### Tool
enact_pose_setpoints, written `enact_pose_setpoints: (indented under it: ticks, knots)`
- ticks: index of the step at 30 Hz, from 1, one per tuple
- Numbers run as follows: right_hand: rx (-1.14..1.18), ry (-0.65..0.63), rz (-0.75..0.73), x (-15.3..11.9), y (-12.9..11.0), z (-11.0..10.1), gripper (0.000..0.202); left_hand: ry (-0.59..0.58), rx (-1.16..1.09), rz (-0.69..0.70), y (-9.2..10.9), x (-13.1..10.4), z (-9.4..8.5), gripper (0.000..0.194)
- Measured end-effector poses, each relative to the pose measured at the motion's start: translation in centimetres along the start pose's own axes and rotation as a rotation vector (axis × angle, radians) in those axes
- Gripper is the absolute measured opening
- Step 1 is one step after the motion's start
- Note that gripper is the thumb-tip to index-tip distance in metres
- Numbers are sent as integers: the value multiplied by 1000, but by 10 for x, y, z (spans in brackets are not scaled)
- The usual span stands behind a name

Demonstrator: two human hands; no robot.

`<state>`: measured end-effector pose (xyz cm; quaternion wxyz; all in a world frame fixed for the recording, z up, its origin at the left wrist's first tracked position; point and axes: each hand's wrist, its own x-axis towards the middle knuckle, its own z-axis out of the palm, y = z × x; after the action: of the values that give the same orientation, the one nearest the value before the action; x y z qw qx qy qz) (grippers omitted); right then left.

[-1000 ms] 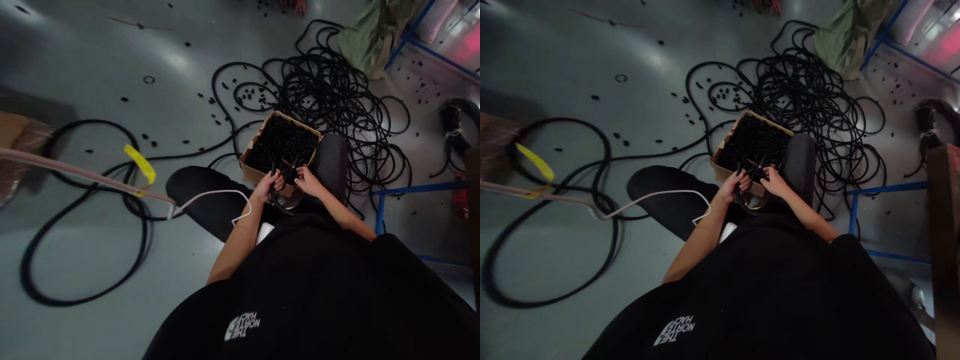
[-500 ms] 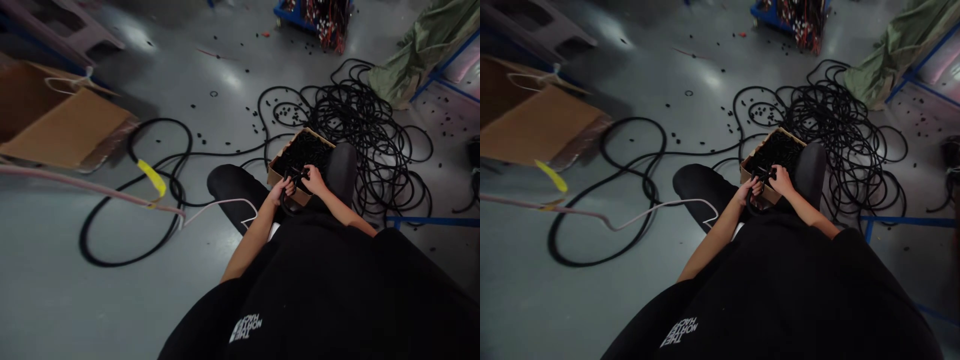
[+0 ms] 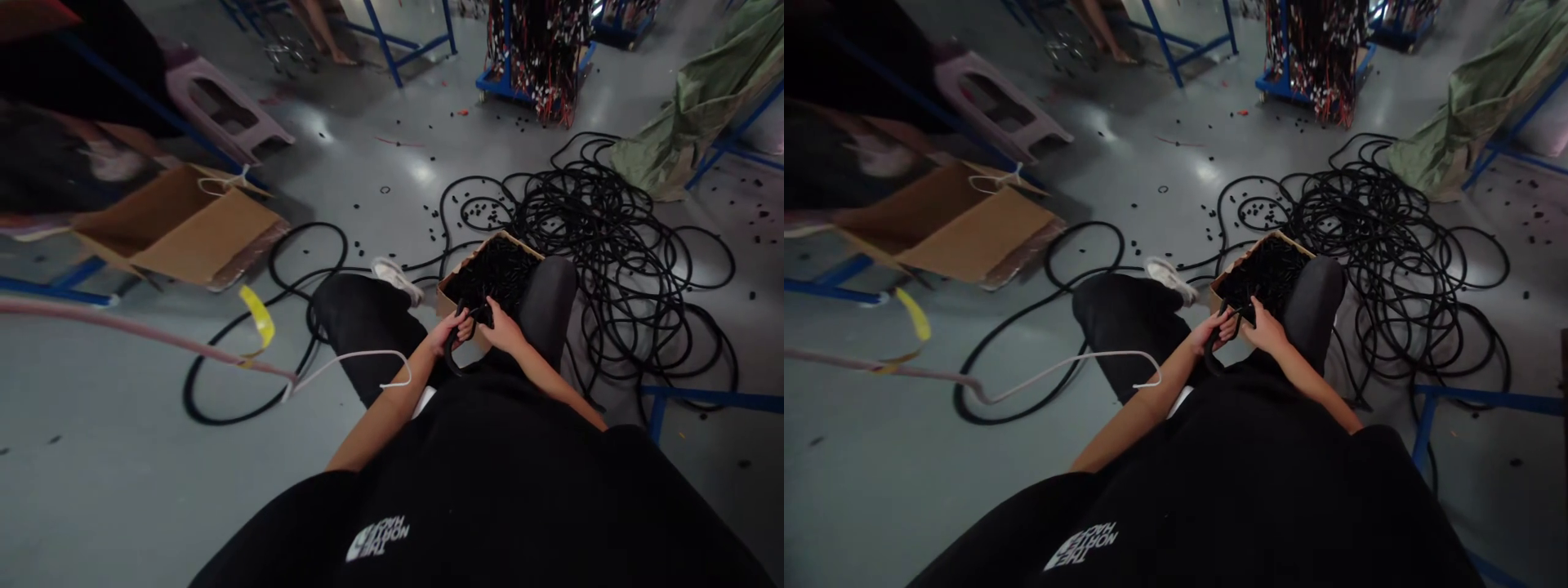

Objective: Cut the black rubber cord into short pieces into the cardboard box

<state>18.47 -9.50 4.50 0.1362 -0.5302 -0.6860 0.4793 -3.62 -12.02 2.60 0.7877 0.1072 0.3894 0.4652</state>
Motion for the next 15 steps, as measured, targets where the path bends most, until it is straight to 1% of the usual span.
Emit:
enact_pose_setpoints:
  ticks: [3,5,8,10,12,15]
  knots:
    - [12,-26,51,-3,-1,5,124,41,-11,-12,-7,1,-3,40]
    - [22,-28,83,-2,0,9,129,58,-36,-15,-11,3,-5,36]
    - [60,-13,110,-1,5,12,126,54,-61,-37,-13,9,-6,33]
    - [111,31,133,-2,10,14,124,48,-60,-74,-14,15,-3,32]
    - [158,79,168,-8,15,14,124,28,-52,-128,-18,21,2,31]
    - [195,126,203,-24,21,16,125,-38,-30,-200,-27,25,7,32]
